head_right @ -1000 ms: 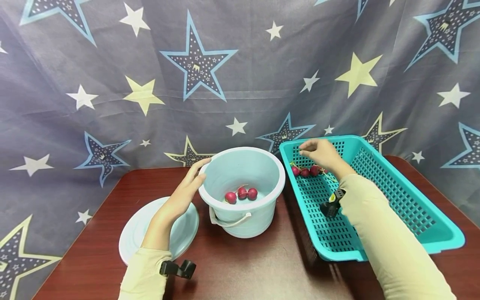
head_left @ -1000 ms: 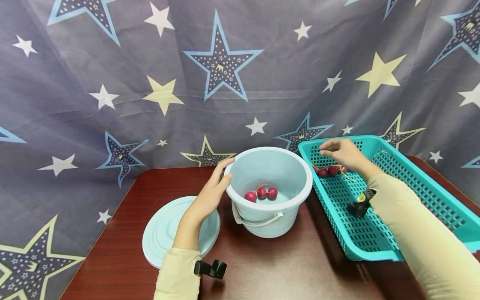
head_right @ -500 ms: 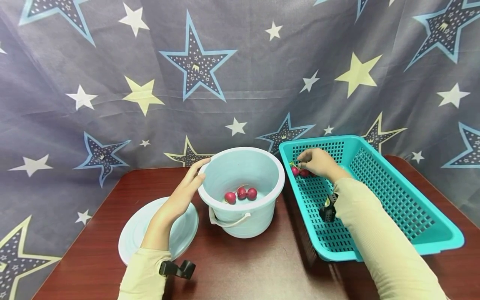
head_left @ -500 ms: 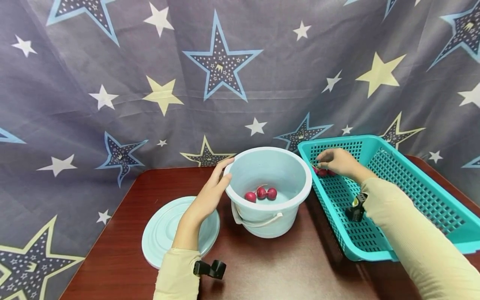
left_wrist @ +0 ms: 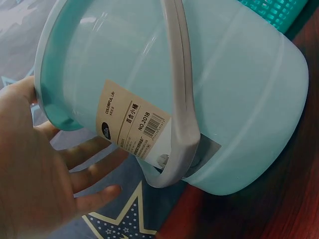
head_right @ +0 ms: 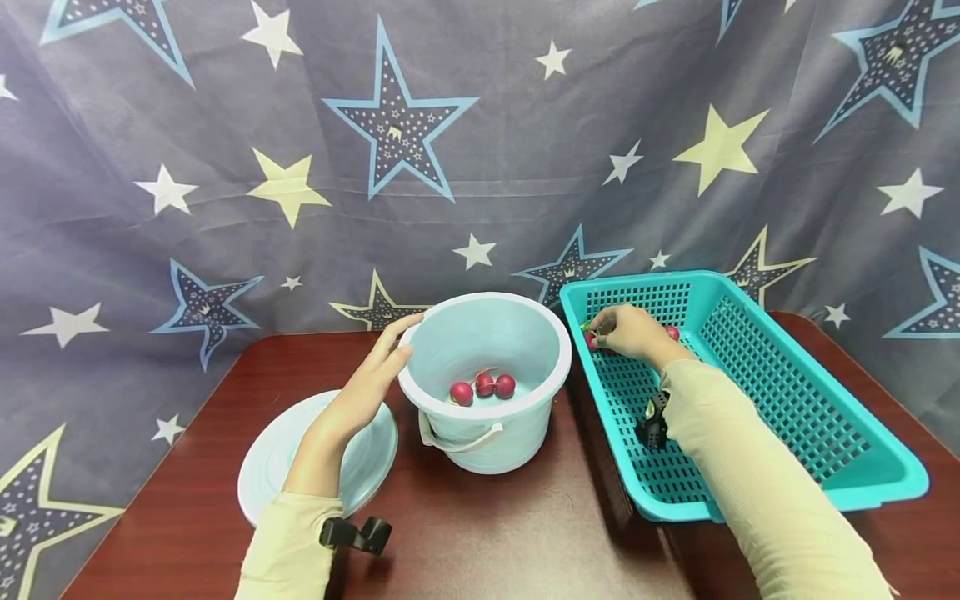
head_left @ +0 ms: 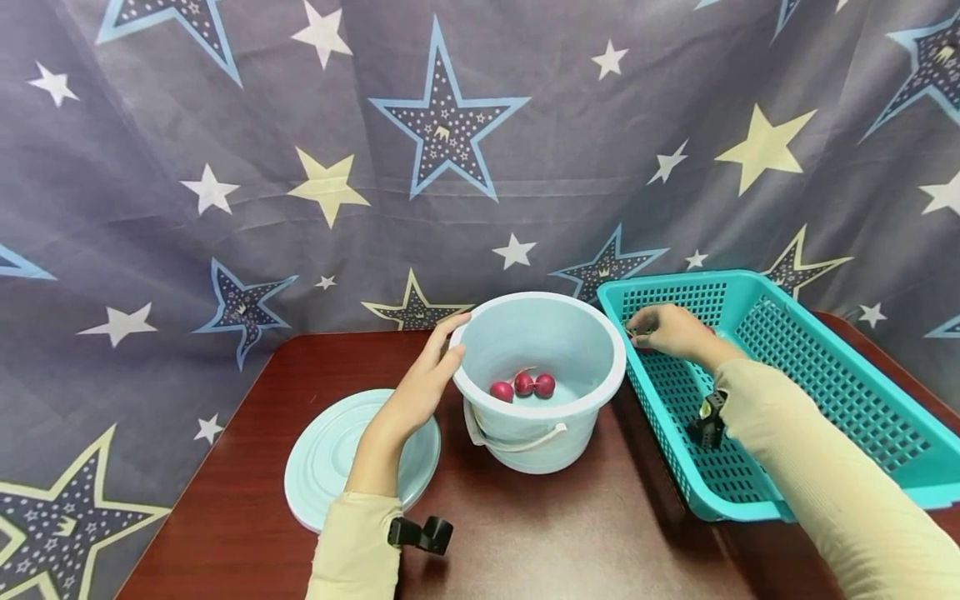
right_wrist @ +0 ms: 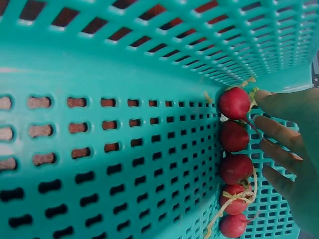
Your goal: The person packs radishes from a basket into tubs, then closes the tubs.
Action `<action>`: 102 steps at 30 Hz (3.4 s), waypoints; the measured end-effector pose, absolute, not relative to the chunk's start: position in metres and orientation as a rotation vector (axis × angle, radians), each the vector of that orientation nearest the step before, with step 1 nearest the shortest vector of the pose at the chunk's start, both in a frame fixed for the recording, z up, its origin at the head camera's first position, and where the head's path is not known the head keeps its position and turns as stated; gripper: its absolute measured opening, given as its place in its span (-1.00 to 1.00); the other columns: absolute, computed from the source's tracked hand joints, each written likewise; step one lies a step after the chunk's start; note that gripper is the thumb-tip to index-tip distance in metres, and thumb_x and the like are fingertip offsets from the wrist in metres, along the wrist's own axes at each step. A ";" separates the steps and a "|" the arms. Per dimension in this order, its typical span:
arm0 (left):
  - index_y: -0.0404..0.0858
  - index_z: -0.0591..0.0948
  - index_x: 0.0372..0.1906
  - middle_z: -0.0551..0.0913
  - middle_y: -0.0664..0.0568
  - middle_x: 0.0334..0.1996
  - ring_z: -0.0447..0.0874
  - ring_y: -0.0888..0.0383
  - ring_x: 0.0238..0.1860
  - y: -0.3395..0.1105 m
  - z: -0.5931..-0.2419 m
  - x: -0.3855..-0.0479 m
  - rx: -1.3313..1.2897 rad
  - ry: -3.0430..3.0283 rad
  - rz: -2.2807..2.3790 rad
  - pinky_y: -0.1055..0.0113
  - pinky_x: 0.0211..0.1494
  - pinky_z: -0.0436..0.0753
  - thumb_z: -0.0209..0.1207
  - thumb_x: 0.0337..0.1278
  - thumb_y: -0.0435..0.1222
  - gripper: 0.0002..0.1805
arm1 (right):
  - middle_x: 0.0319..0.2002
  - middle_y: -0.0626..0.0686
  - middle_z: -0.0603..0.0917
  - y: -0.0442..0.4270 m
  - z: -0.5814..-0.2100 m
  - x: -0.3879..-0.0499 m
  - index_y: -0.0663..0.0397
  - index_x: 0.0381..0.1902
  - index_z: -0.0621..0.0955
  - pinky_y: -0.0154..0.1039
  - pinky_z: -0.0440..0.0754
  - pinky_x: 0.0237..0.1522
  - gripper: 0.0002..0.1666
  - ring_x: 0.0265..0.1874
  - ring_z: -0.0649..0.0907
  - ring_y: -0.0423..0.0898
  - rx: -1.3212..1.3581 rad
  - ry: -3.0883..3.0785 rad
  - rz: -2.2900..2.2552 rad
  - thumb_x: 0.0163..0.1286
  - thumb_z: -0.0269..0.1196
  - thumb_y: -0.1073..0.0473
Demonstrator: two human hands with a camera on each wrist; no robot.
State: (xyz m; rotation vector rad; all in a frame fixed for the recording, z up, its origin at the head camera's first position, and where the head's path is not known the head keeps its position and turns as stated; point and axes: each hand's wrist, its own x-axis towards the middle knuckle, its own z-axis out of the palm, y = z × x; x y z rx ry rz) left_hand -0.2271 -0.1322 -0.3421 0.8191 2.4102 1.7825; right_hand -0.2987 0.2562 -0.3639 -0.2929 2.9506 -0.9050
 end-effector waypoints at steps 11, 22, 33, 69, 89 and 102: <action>-0.12 0.16 0.50 0.16 0.00 0.47 0.12 0.05 0.47 -0.132 -0.342 -0.227 0.803 2.401 1.789 0.00 0.45 0.15 -0.17 0.58 -0.21 -0.49 | -0.07 0.32 0.66 0.250 -0.370 -0.302 0.35 0.05 0.60 0.18 0.57 -0.03 -0.68 -0.05 0.62 0.25 -0.343 2.991 -0.792 0.37 0.26 0.31; -0.09 0.17 0.51 0.14 0.05 0.49 0.02 0.07 0.50 -0.131 -0.341 -0.226 0.788 2.437 1.765 -0.03 0.47 0.09 -0.17 0.58 -0.18 -0.49 | -0.22 0.24 0.66 0.249 -0.375 -0.304 0.32 0.02 0.65 -0.01 0.53 -0.31 -0.63 -0.35 0.57 0.07 -0.409 3.091 -0.648 0.21 0.23 0.40; -0.06 0.17 0.51 0.13 0.05 0.49 0.01 0.08 0.51 -0.133 -0.341 -0.224 0.767 2.429 1.773 -0.05 0.47 0.09 -0.15 0.58 -0.18 -0.49 | -0.40 0.14 0.61 0.248 -0.380 -0.310 0.34 0.08 0.64 -0.20 0.34 -0.56 -0.53 -0.60 0.38 -0.05 -0.442 3.125 -0.551 0.15 0.25 0.42; -0.15 0.14 0.51 0.15 0.00 0.47 0.13 0.06 0.46 -0.132 -0.341 -0.228 0.826 2.366 1.820 0.01 0.44 0.16 -0.17 0.57 -0.26 -0.48 | 0.03 0.31 0.65 0.269 -0.336 -0.309 0.25 0.15 0.60 0.12 0.62 -0.22 -0.50 -0.27 0.64 0.12 -0.219 2.908 -0.921 0.40 0.29 0.02; -0.12 0.16 0.51 0.16 0.02 0.47 0.11 0.09 0.47 -0.131 -0.342 -0.226 0.803 2.400 1.798 0.02 0.45 0.14 -0.16 0.56 -0.23 -0.49 | 0.09 0.35 0.61 0.252 -0.309 -0.304 0.31 0.16 0.58 0.27 0.47 0.11 -0.45 0.11 0.55 0.31 -0.237 2.887 -0.951 0.41 0.28 -0.01; -0.09 0.16 0.51 0.15 0.03 0.48 0.07 0.11 0.48 -0.130 -0.343 -0.227 0.796 2.395 1.798 0.01 0.47 0.11 -0.16 0.57 -0.20 -0.49 | 0.04 0.29 0.67 0.264 -0.285 -0.295 0.29 0.14 0.59 0.26 0.47 0.11 -0.46 0.08 0.59 0.26 -0.339 2.922 -0.994 0.42 0.27 -0.03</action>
